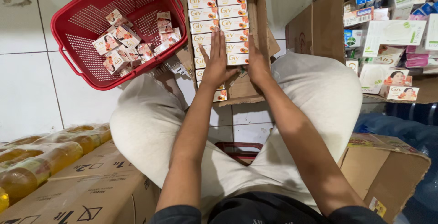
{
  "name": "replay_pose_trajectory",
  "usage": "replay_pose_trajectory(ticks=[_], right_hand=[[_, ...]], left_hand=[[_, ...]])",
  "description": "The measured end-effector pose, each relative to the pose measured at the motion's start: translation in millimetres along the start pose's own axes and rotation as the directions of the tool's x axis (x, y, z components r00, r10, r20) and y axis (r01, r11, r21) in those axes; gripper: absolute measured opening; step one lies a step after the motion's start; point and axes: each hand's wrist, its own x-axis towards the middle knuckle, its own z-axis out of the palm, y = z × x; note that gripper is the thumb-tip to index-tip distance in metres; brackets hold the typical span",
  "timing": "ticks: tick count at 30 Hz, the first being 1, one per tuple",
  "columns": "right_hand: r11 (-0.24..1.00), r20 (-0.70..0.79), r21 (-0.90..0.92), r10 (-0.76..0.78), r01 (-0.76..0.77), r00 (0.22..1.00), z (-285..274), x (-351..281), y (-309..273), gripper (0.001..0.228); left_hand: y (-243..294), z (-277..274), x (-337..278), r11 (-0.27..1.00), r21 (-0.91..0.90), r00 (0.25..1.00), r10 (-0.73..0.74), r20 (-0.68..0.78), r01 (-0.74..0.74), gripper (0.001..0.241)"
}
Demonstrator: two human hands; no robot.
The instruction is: The person sorts soap boxes by taking them out of a large container and arranging them neatly inside a smaller cardboard box while sitting on the floor.
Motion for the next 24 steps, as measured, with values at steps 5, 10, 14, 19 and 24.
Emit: replay_pose_trajectory(ticks=[5, 10, 14, 19, 24], right_hand=[[0.995, -0.007, -0.100, -0.029, 0.028, 1.000, -11.9, -6.0, -30.7, 0.113], [0.824, 0.024, -0.518, -0.255, 0.230, 0.967, -44.9, 20.1, -54.9, 0.120], [0.889, 0.312, -0.335, -0.210, 0.314, 0.927, -56.0, 44.4, -52.8, 0.138], [0.850, 0.202, -0.296, -0.389, 0.435, 0.899, -28.4, 49.7, -18.0, 0.121], [0.878, 0.171, -0.285, -0.349, 0.385, 0.921, -11.5, 49.5, -3.1, 0.117]], left_hand=[[-4.3, 3.0, -2.6, 0.995, 0.097, 1.000, 0.008, -0.013, -0.007, 0.125], [-13.3, 22.1, -3.5, 0.991, 0.124, 0.992, 0.052, -0.113, -0.038, 0.115], [-14.3, 24.4, -0.9, 0.996, 0.085, 0.997, -0.001, -0.081, 0.008, 0.118], [-13.1, 27.9, 0.5, 0.985, 0.174, 0.997, -0.002, -0.078, 0.015, 0.114], [-14.1, 33.3, -1.0, 0.972, 0.236, 0.991, 0.033, -0.129, -0.002, 0.111]])
